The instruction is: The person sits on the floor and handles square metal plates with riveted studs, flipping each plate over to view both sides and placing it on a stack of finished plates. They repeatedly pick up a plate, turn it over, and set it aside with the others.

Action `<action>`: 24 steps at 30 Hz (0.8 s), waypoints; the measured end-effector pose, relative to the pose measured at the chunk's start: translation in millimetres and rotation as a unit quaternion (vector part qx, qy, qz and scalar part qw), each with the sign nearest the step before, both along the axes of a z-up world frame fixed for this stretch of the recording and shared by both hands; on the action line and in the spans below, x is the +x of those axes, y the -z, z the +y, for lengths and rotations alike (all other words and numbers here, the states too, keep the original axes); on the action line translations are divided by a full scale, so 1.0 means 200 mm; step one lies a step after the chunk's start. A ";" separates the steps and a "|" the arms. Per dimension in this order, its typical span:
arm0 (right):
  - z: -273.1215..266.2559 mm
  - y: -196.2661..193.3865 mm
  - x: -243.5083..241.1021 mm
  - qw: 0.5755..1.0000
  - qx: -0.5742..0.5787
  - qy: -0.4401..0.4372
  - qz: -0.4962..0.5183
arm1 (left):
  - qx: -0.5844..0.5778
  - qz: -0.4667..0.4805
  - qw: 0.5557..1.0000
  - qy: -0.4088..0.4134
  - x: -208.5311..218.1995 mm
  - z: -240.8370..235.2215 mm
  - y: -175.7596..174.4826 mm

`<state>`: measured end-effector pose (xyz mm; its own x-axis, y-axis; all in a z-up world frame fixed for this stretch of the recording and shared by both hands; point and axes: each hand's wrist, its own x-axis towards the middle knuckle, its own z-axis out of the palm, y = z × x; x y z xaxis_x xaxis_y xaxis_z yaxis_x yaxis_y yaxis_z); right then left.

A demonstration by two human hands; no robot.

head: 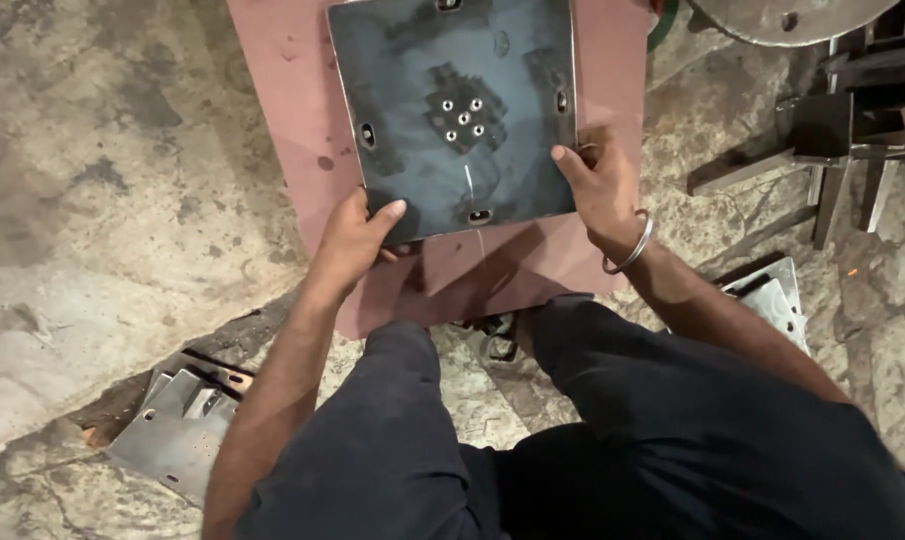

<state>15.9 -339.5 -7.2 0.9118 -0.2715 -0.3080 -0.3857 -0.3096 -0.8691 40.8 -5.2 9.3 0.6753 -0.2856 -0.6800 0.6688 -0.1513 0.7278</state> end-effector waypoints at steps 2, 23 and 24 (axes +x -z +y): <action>-0.03 -0.01 -0.01 0.999 -0.049 -0.014 -0.001 | 0.080 -0.001 0.996 0.037 0.04 -0.03 -0.10; 0.08 0.04 0.02 0.995 -0.053 0.024 -0.079 | 0.146 -0.131 0.980 0.030 -0.05 0.07 0.06; 0.08 0.05 0.02 0.996 -0.033 0.032 -0.081 | 0.131 -0.135 0.982 0.023 -0.05 0.07 0.05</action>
<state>19.4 -324.5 -16.9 0.9286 -0.3445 -0.1381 -0.2627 -0.3471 -0.9003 30.5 9.2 -0.9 0.8313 -0.1589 -0.5326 0.4458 -0.3816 0.8097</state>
